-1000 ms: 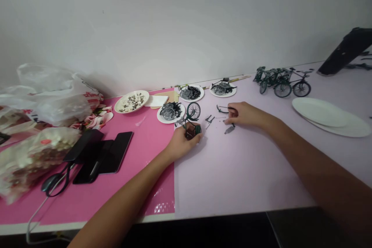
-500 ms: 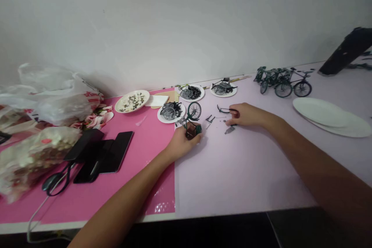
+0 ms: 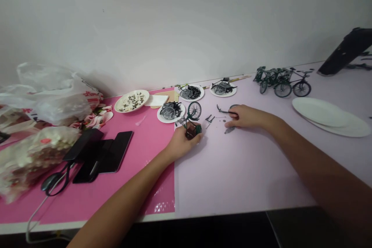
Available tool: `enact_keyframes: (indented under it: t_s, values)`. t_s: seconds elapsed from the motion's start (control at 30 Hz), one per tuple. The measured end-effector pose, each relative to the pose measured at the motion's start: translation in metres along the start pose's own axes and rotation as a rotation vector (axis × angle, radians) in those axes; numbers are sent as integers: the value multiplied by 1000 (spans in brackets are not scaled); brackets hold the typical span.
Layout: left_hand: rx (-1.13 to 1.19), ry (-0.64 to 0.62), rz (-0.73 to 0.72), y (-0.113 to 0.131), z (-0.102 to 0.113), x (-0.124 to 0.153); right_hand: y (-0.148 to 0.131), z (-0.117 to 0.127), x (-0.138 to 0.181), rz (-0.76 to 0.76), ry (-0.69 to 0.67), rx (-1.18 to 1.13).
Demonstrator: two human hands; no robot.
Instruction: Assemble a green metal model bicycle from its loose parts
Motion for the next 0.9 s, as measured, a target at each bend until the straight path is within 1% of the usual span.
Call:
enact_keyframes:
  t_s: [0.13, 0.3, 0.4, 0.6, 0.8, 0.9]
  values:
    - [-4, -3, -10, 0, 0, 0, -3, 1, 2, 44, 67, 4]
    - [-19, -4, -22, -2, 0, 0, -8, 5, 4, 51, 197, 7]
    - [-26, -7, -31, -3, 0, 0, -9, 6, 3, 63, 243, 5]
    - [-25, -3, -23, -2, 0, 0, -8, 5, 2, 95, 269, 2]
    - [-24, 1, -22, -2, 0, 0, -9, 2, 4, 91, 277, -14]
    - [-33, 1, -28, -2, 0, 0, -10, 2, 2, 137, 316, -48]
Point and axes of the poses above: each hand's wrist, its own x-axis away from the middle knuckle, its own z-axis out of the back of the hand, y = z × x, the point moved 3 cm from there along -x, towards the middle knuckle, and after that the axes turned 13 degrees about -x, right-handed, at the moved point
